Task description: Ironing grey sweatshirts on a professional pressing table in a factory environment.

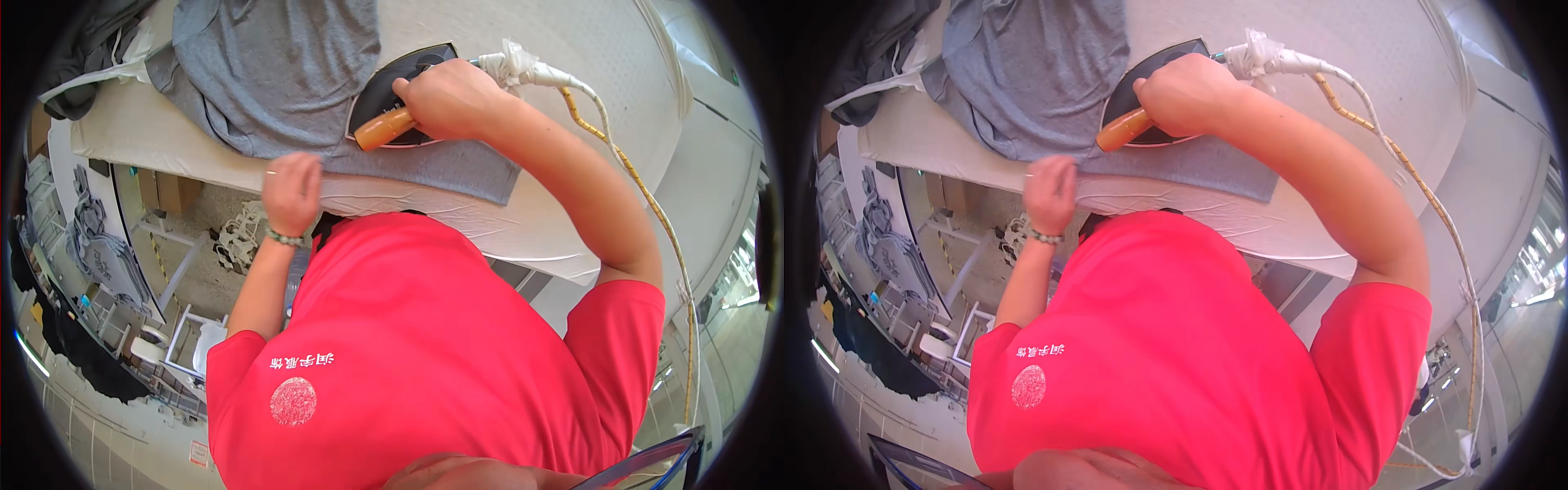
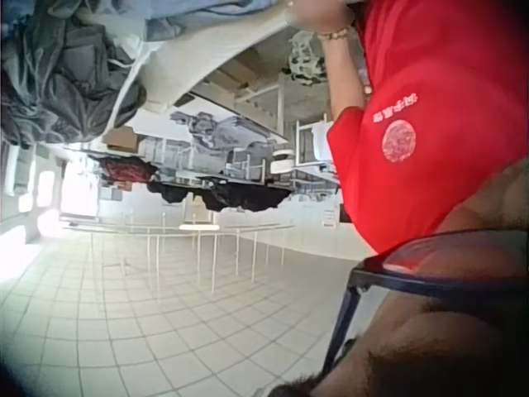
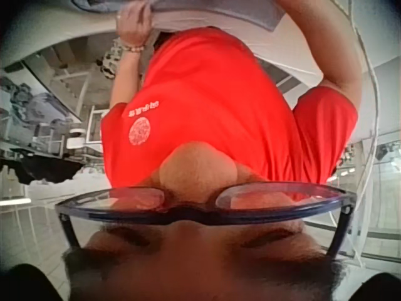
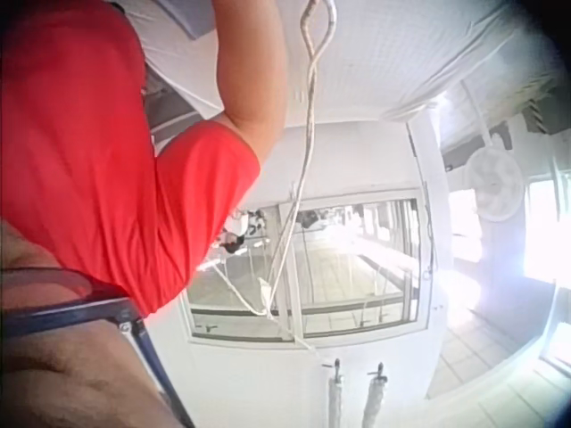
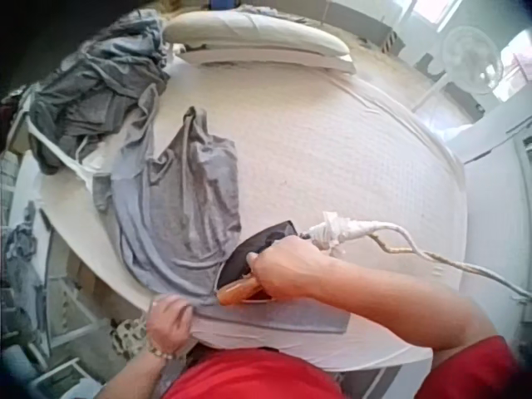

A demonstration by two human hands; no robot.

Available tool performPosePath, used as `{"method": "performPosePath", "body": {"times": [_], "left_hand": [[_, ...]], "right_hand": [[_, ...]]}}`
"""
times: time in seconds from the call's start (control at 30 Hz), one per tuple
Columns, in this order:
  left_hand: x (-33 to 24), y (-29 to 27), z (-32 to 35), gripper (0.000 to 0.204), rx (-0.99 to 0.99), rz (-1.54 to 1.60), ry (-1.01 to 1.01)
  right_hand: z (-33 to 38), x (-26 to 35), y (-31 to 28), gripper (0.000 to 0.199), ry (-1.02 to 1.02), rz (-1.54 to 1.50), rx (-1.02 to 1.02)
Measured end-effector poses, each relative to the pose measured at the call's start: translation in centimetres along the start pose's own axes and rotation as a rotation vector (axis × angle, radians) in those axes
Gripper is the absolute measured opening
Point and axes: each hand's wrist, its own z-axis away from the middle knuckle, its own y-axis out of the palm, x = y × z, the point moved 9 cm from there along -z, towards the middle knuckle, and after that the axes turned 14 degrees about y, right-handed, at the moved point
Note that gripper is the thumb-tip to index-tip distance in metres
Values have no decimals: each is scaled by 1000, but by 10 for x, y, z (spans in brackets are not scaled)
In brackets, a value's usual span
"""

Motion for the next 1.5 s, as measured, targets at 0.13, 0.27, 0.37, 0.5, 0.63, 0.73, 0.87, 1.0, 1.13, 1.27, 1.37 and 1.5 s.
{"method": "performPosePath", "body": {"times": [0.13, 0.27, 0.37, 0.5, 0.63, 0.73, 0.87, 1.0, 1.13, 1.27, 1.37, 1.5], "left_hand": [[67, -46, 6, 23, -201, -102, -245], [167, -66, 81, 41, -613, 459, -944], [182, -48, 78, 49, -733, 974, -1181], [208, 1, -2, 56, -577, 1445, -1127], [214, 19, -79, 50, -801, 1195, -1140], [77, -9, -177, 45, -670, 1179, -680], [-50, -71, -157, 48, -521, 1461, -500], [-68, -95, -82, 54, -484, 1598, -545], [-50, -71, -9, 59, -659, 1368, -731], [-42, -35, 45, 61, -666, 1258, -911], [-45, -27, 57, 58, -696, 1238, -907], [-38, -38, 58, 57, -734, 1225, -892]], "right_hand": [[36, -34, 21, 24, 334, -169, -37], [134, -104, 73, 31, 675, -260, -34], [220, -161, 119, 39, 853, -415, -270], [293, -241, 163, 40, 1067, -431, -415], [319, -286, 158, 37, 1249, -509, -424], [340, -290, 162, 37, 1362, -519, -408], [345, -233, 93, 32, 1088, -67, -1033], [289, -220, 118, 49, 773, -1254, -929], [171, -164, 172, 56, 402, -2374, -268], [136, -174, 173, 60, 531, -1718, -349], [124, -181, 167, 48, 505, -1470, -268], [187, -173, 133, 44, 463, -1313, -552]]}}
